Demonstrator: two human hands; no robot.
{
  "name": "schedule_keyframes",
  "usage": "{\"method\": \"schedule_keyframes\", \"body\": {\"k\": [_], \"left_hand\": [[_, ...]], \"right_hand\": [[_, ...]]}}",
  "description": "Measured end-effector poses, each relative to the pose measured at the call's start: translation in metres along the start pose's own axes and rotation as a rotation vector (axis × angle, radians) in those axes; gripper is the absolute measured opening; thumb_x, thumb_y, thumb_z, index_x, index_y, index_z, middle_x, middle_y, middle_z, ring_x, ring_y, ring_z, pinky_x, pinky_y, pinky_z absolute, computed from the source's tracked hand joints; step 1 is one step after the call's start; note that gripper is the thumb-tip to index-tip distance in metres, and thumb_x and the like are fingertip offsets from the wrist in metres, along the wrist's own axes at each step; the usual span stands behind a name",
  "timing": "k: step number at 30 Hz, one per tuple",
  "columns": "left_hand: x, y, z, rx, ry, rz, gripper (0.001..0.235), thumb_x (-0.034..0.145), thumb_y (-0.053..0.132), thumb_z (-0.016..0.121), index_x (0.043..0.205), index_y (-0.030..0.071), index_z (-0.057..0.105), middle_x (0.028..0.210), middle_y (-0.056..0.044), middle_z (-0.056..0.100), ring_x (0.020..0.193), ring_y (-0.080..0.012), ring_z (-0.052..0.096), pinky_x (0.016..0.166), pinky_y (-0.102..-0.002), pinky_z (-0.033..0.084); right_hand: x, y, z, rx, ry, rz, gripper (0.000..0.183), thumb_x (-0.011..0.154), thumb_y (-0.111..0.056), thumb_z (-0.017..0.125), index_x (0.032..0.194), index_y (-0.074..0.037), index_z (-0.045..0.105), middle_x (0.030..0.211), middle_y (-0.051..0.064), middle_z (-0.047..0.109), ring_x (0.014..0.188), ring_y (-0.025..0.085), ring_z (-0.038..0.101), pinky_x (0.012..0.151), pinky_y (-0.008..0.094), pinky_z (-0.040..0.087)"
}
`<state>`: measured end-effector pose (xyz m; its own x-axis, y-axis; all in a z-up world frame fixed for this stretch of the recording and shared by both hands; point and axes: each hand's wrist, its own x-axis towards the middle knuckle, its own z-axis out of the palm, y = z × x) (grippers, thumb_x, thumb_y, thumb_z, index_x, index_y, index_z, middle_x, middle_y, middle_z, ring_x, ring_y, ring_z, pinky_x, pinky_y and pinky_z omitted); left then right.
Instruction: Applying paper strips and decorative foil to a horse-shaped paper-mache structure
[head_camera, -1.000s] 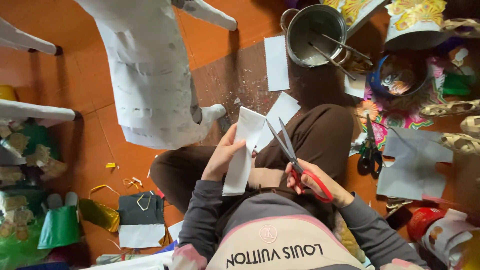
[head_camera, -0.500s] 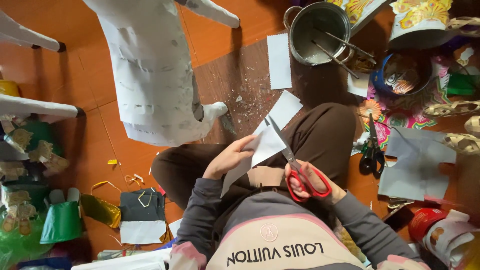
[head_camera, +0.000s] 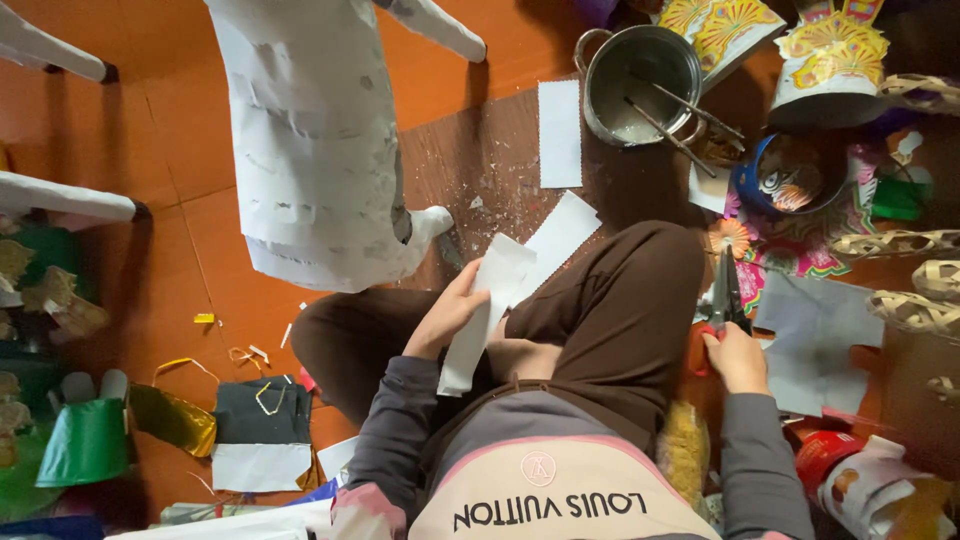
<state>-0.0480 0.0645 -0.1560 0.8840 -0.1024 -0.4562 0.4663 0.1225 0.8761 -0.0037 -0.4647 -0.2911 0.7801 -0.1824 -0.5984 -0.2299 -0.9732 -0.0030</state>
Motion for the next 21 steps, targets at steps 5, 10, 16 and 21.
{"method": "schedule_keyframes", "body": {"k": [5,10,16,21], "left_hand": [[0.017,-0.025,-0.004,-0.002,-0.055,0.062,0.06,0.092,0.002,0.056,0.149,0.012,0.04,0.141,-0.012,0.048,0.126,-0.0178,0.04,0.11,-0.045,0.032],[0.023,0.003,0.014,0.009,-0.141,0.128,0.058,0.094,0.007,0.059,0.148,0.008,0.039,0.144,-0.014,0.045,0.129,-0.0176,0.038,0.112,-0.046,0.03],[0.036,-0.047,-0.009,0.054,0.25,0.046,0.063,0.074,0.014,0.083,0.129,0.0,0.056,0.112,-0.022,0.063,0.105,-0.0316,0.058,0.093,-0.046,0.047],[0.098,-0.163,-0.025,0.265,0.503,-0.014,0.015,0.082,0.02,0.071,0.089,0.007,0.073,0.075,-0.014,0.069,0.073,-0.0231,0.065,0.064,-0.04,0.051]], "right_hand": [[-0.071,-0.16,-0.113,0.235,0.373,-0.443,0.03,0.098,-0.019,0.06,0.121,-0.002,0.066,0.098,0.023,0.066,0.095,0.04,0.064,0.084,0.048,0.051],[-0.093,-0.311,-0.125,1.041,-0.169,-0.698,0.072,0.079,-0.002,0.068,0.145,-0.003,0.041,0.111,0.029,0.062,0.103,0.035,0.061,0.096,0.048,0.047],[0.017,-0.371,-0.101,0.957,0.106,-0.587,0.058,0.073,-0.014,0.073,0.128,-0.023,0.06,0.105,0.006,0.065,0.094,0.022,0.065,0.084,0.037,0.052],[0.074,-0.331,-0.148,0.033,0.836,-0.744,0.025,0.082,-0.031,0.074,0.105,-0.021,0.071,0.099,0.004,0.067,0.097,0.024,0.066,0.08,0.036,0.055]]}}
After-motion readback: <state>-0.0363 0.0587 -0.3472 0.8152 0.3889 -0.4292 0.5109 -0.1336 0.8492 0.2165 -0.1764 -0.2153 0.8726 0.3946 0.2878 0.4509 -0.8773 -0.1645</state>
